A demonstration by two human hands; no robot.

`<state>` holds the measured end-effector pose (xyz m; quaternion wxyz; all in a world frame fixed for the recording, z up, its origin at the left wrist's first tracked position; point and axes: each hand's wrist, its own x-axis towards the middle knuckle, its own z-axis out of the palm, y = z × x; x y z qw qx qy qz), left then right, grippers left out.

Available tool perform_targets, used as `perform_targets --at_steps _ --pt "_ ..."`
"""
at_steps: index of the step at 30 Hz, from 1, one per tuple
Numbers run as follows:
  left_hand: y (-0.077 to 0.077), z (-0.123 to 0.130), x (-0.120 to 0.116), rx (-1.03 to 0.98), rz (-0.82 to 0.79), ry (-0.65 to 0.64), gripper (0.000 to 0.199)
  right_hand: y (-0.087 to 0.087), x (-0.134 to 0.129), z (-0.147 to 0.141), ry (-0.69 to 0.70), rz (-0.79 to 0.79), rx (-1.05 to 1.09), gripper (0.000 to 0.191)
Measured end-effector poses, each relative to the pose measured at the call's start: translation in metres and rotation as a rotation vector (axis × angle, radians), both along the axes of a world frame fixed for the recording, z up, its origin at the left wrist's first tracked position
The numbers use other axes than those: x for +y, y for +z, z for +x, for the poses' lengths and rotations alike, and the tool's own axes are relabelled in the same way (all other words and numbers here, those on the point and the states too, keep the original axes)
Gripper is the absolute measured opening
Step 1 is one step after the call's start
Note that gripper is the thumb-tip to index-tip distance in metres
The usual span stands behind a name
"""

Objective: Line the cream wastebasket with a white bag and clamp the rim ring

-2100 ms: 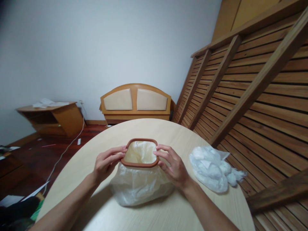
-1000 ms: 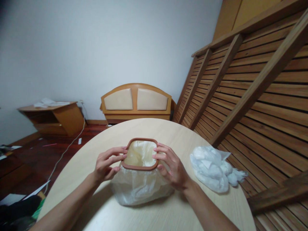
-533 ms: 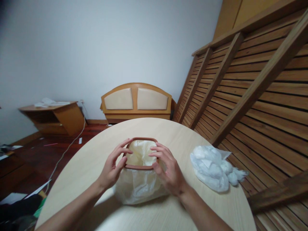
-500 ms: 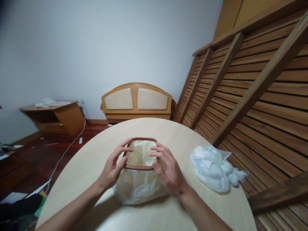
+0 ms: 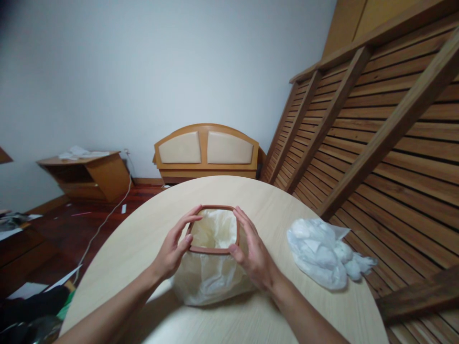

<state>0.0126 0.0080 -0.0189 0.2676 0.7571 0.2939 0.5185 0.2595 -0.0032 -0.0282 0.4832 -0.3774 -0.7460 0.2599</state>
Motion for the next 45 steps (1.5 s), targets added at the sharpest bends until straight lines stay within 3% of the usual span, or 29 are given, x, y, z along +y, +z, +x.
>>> perform_targets --at_steps 10,31,38,45 --pt "0.000 -0.003 0.002 0.072 0.016 -0.024 0.052 -0.003 0.005 0.003 0.016 0.014 -0.009 0.081" --pt "-0.009 -0.006 0.012 0.127 0.025 -0.031 0.055 -0.004 0.009 0.002 0.058 0.020 0.012 0.077" --pt "-0.009 -0.004 0.011 0.117 0.000 -0.070 0.059 -0.002 0.008 0.002 0.100 -0.054 0.054 0.084" --pt "-0.013 -0.003 0.014 0.080 -0.021 -0.118 0.070 -0.004 0.008 0.000 0.094 -0.028 0.048 0.088"
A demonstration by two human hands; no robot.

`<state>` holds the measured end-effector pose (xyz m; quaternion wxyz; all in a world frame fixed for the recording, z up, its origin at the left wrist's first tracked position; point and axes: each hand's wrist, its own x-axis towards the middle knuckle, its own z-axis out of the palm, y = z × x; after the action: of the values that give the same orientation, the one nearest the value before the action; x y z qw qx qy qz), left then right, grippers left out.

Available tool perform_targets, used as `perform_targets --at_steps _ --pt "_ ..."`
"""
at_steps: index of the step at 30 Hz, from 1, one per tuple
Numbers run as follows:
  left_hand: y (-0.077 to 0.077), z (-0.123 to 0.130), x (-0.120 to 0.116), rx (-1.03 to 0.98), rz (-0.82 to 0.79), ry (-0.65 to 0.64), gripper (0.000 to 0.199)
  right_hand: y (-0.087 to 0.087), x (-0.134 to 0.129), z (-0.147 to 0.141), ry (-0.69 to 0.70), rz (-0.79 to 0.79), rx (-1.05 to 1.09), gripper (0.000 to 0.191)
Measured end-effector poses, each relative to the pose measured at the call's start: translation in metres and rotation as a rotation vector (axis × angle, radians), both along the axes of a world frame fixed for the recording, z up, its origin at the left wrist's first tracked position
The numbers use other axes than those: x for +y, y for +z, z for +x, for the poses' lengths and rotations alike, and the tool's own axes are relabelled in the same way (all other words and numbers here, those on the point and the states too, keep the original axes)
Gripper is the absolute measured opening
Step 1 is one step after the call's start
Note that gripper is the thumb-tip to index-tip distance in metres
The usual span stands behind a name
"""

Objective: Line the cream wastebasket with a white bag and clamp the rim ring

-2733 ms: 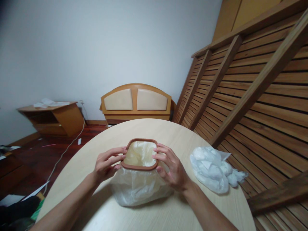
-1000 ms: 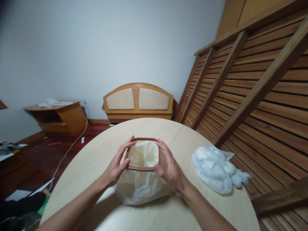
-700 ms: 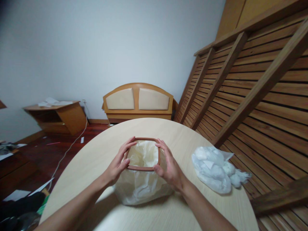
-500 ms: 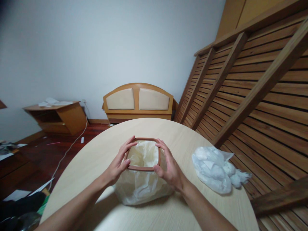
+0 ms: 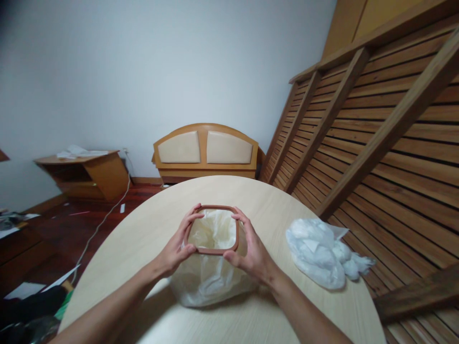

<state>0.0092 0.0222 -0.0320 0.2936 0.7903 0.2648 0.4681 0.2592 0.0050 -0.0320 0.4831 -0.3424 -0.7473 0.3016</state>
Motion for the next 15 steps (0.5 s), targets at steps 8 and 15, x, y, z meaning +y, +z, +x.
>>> perform_targets --at_steps 8,15 --pt "-0.004 0.005 -0.002 -0.034 -0.035 0.076 0.078 -0.002 0.002 0.005 -0.087 0.047 -0.050 0.081" --pt "-0.014 0.014 -0.003 0.000 0.036 0.209 0.061 -0.007 0.006 0.006 -0.210 0.068 -0.064 0.052"
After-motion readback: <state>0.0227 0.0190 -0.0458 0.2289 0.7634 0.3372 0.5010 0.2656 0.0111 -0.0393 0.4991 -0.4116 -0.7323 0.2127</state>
